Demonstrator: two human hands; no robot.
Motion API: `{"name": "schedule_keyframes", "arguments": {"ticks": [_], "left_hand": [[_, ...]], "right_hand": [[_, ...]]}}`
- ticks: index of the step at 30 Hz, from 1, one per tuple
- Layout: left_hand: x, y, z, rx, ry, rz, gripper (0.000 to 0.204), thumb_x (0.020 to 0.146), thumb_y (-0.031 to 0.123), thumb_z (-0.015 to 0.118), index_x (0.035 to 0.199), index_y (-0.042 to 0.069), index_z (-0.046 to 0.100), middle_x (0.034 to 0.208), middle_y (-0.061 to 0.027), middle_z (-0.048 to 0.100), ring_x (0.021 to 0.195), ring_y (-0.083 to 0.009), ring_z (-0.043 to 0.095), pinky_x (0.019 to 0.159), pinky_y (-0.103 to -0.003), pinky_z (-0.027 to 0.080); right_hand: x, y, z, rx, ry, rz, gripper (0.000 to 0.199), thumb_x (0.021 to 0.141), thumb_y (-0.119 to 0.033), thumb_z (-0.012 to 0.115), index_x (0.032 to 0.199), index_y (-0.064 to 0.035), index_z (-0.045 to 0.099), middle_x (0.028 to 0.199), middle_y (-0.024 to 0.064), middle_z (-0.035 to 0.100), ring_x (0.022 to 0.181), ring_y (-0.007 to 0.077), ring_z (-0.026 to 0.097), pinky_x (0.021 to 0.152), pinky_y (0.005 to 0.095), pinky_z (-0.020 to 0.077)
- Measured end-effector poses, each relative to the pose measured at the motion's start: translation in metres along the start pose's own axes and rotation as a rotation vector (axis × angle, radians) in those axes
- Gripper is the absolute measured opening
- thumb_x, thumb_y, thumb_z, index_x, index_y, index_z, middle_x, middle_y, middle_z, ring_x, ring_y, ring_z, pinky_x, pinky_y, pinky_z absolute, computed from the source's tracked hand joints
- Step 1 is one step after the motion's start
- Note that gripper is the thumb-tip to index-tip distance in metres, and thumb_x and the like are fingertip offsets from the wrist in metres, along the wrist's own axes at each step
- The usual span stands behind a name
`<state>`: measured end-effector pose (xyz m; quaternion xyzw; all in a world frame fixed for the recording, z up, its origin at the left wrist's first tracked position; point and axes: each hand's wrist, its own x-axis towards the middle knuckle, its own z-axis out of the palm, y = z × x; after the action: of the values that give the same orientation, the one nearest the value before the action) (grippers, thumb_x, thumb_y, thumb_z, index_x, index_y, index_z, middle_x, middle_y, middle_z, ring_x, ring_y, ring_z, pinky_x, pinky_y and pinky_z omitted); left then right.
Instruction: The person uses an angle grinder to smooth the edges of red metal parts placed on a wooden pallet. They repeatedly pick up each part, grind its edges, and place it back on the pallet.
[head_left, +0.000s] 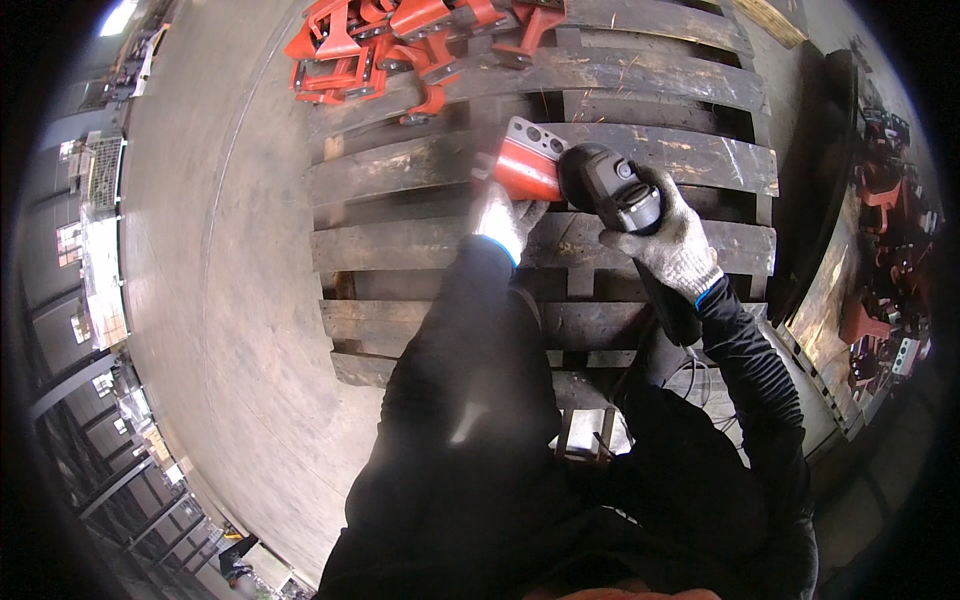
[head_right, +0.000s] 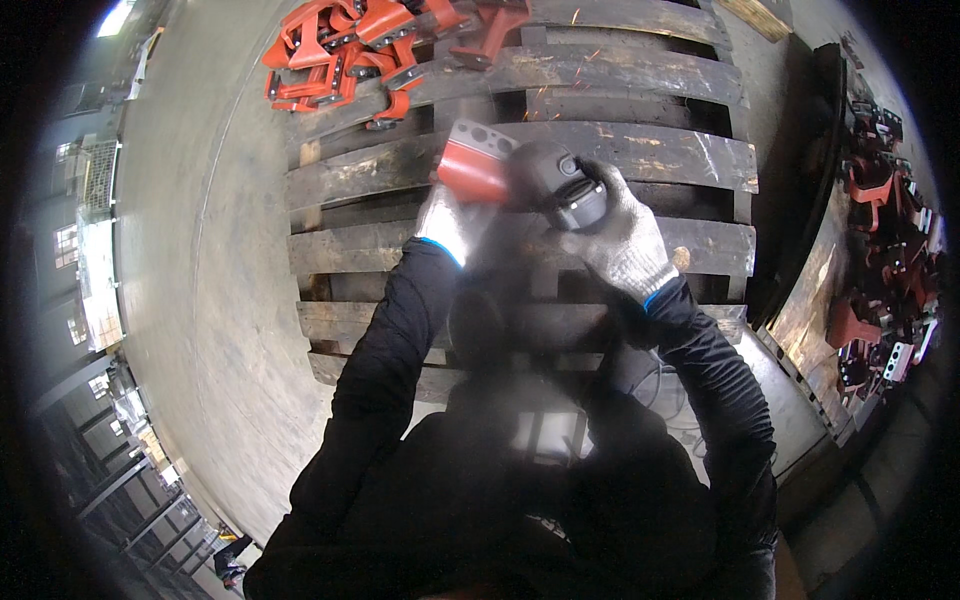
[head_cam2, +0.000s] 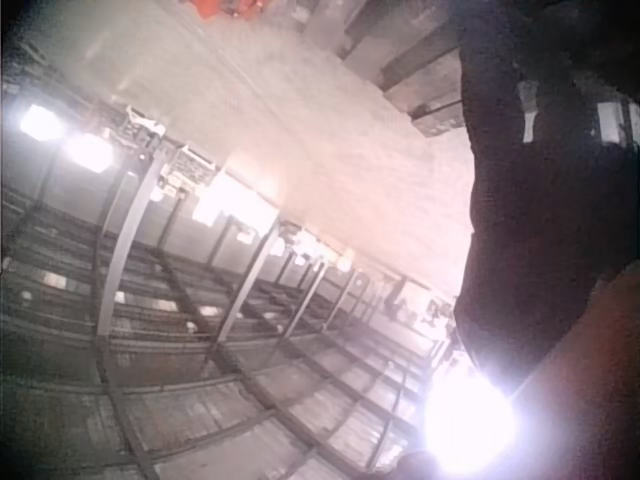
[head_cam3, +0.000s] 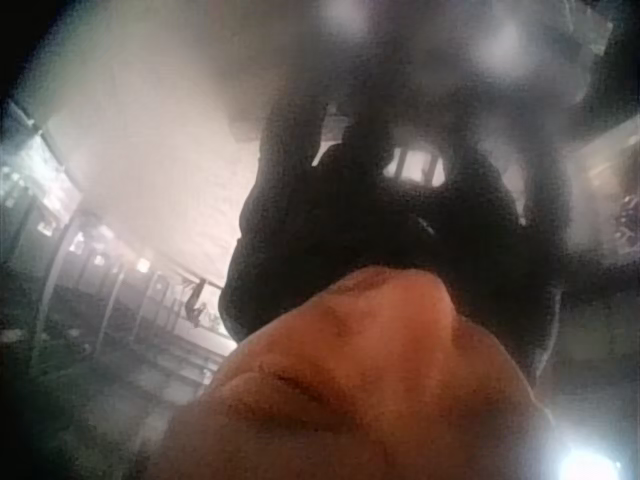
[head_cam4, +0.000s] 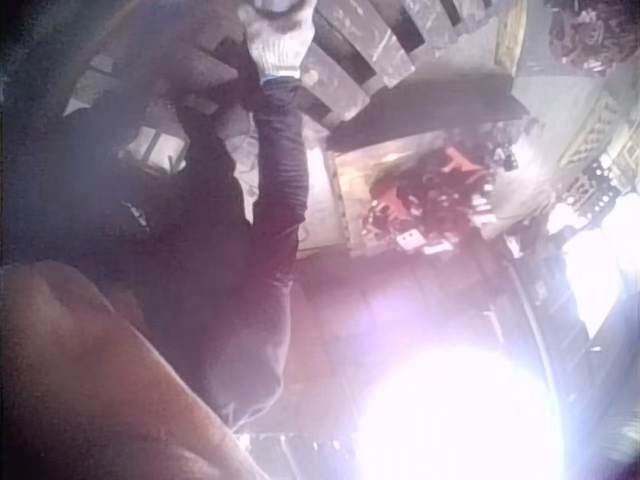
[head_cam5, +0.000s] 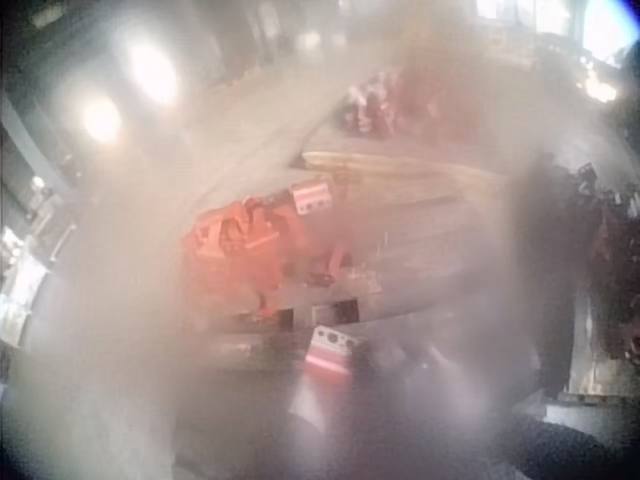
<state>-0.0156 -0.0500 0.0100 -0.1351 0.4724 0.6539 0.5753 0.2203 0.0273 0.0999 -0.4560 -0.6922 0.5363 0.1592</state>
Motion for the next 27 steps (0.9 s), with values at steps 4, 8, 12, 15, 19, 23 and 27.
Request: {"name": "schedule_keyframes", "arguments": {"ticks": [4,8,12,15,19,23,27], "left_hand": [[-0.006,0.016,0.001,-0.082,0.074,-0.005,0.036,0.107,0.032,0.051,0.134,0.009,0.054,0.134,-0.01,0.059,0.124,-0.0257,0.059,0.1,-0.041,0.056],[-0.004,0.025,0.0,-0.056,0.038,-0.046,0.033,0.106,0.033,0.051,0.131,0.011,0.056,0.133,-0.0068,0.06,0.121,-0.0247,0.061,0.096,-0.042,0.058],[-0.007,0.022,0.007,-0.049,0.002,-0.05,0.032,0.106,0.034,0.052,0.129,0.013,0.057,0.128,-0.006,0.063,0.12,-0.0218,0.062,0.091,-0.039,0.06],[-0.008,0.019,0.007,-0.04,-0.066,-0.092,0.034,0.107,0.034,0.05,0.133,0.013,0.056,0.129,-0.0059,0.064,0.12,-0.0202,0.063,0.091,-0.038,0.06],[0.001,0.016,-0.008,-0.063,-0.187,-0.13,0.036,0.109,0.029,0.045,0.14,0.011,0.052,0.136,-0.0064,0.062,0.124,-0.0211,0.061,0.102,-0.037,0.056],[0.001,0.017,-0.014,-0.056,-0.265,-0.134,0.039,0.111,0.025,0.04,0.145,0.009,0.048,0.143,-0.0064,0.058,0.129,-0.0229,0.058,0.111,-0.038,0.049],[-0.018,0.024,0.012,0.067,-0.125,-0.129,0.043,0.109,0.029,0.044,0.147,0.009,0.046,0.146,-0.0081,0.055,0.13,-0.0247,0.057,0.11,-0.044,0.049]], "right_hand": [[-0.007,0.005,0.001,0.133,0.02,0.077,0.093,0.068,-0.017,0.093,0.146,-0.0029,0.045,0.134,0.0157,0.063,0.121,0.0224,0.061,0.106,0.0381,0.0497],[-0.011,0.006,-0.005,0.073,0.062,0.063,0.092,0.069,-0.015,0.092,0.147,-0.0041,0.045,0.132,0.015,0.063,0.119,0.0209,0.062,0.105,0.037,0.0502],[-0.01,0.003,-0.007,0.076,0.058,-0.084,0.092,0.068,-0.014,0.092,0.146,-0.003,0.045,0.132,0.0152,0.063,0.119,0.0221,0.061,0.105,0.0376,0.0495],[-0.007,0.003,-0.006,0.074,0.03,-0.073,0.092,0.068,-0.014,0.093,0.145,-0.002,0.045,0.134,0.0155,0.062,0.12,0.0226,0.061,0.106,0.0379,0.0488],[-0.004,0.011,-0.007,0.106,0.029,-0.122,0.093,0.068,-0.015,0.093,0.147,-0.0026,0.044,0.134,0.0147,0.062,0.12,0.0221,0.06,0.106,0.0383,0.049],[0.005,0.018,-0.015,0.151,0.055,-0.129,0.095,0.069,-0.015,0.093,0.148,-0.0036,0.043,0.133,0.0144,0.063,0.12,0.0215,0.06,0.106,0.0379,0.049],[0.01,0.014,-0.024,0.128,0.138,-0.065,0.092,0.071,-0.017,0.092,0.149,-0.0064,0.044,0.131,0.0149,0.064,0.118,0.0216,0.061,0.105,0.0372,0.0495]]}}
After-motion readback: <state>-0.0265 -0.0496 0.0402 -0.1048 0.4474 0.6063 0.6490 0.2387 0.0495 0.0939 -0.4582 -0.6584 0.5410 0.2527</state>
